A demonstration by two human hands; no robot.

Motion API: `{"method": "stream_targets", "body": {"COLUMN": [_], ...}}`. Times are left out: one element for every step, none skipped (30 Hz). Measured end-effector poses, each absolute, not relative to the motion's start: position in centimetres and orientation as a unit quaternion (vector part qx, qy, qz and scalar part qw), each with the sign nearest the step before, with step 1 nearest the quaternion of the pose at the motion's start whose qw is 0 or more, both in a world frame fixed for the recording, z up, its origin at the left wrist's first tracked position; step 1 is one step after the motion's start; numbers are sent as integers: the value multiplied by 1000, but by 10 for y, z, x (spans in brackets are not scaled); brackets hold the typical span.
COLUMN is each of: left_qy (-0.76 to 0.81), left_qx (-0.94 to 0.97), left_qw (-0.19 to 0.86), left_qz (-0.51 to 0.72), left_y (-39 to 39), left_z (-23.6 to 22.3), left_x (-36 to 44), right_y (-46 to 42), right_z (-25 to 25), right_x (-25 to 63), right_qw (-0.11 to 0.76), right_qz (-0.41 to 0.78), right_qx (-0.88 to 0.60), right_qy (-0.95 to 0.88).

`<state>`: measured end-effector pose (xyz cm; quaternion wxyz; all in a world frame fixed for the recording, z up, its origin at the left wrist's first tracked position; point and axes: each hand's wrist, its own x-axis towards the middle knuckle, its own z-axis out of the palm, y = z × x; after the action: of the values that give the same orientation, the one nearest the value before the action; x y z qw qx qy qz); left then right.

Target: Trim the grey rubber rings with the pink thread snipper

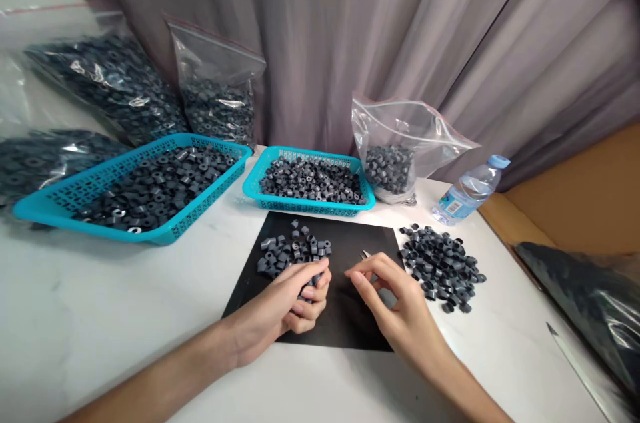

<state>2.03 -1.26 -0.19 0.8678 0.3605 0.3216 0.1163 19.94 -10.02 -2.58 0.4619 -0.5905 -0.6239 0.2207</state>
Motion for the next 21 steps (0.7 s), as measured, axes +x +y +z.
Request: {"method": "stream_targets", "body": {"left_qy": [325, 330, 337, 344, 348, 349, 349, 348, 347, 347, 346, 335, 316, 297, 271, 236, 210, 198, 192, 189, 190], "left_qx": [373, 389, 409, 435, 466, 499, 533, 565, 596, 627, 661, 703, 755, 807, 854, 888, 918, 938, 946, 951, 954], "left_qw": [862, 854, 843, 827, 807, 784, 759, 731, 700, 664, 621, 566, 488, 380, 260, 149, 49, -37, -60, -73, -84], "left_qz": [109, 101, 96, 94, 101, 115, 136, 161, 186, 213, 239, 270, 304, 342, 361, 365, 334, 281, 254, 235, 217], "left_y": [-13, -13, -13, -13, -13, -12, -10, -7, -3, 3, 10, 18, 28, 37, 46, 55, 63, 70, 76, 81, 86], "left_z": [-1, -1, -1, -1, 0, 1, 3, 8, 15, 24, 37, 52, 69, 87, 105, 122, 136, 148, 156, 162, 165], "left_x": [19, 18, 18, 17, 17, 17, 18, 21, 25, 31, 38, 48, 59, 72, 85, 100, 114, 129, 142, 154, 165], "right_y": [-100, -100, -99, -99, -99, -100, -100, -101, -101, -102, -103, -104, -105, -105, -106, -105, -105, -104, -103, -102, -101], "right_z": [-26, -27, -28, -29, -30, -32, -34, -36, -38, -39, -41, -42, -43, -44, -44, -44, -43, -43, -43, -43, -44], "right_x": [199, 199, 199, 199, 198, 198, 197, 195, 194, 192, 190, 188, 185, 183, 181, 179, 178, 177, 176, 176, 174], "right_qw": [461, 459, 456, 451, 445, 437, 428, 416, 401, 385, 370, 359, 352, 348, 346, 343, 341, 340, 340, 343, 347], "right_qz": [217, 212, 203, 192, 176, 157, 136, 114, 94, 79, 66, 58, 50, 43, 36, 27, 17, 5, -9, -24, -40], "right_qx": [-589, -588, -587, -586, -583, -580, -576, -572, -569, -567, -566, -565, -565, -562, -561, -557, -555, -554, -553, -551, -548], "right_qy": [-627, -631, -637, -646, -657, -669, -683, -697, -711, -724, -734, -740, -745, -749, -752, -756, -759, -760, -761, -761, -760]}}
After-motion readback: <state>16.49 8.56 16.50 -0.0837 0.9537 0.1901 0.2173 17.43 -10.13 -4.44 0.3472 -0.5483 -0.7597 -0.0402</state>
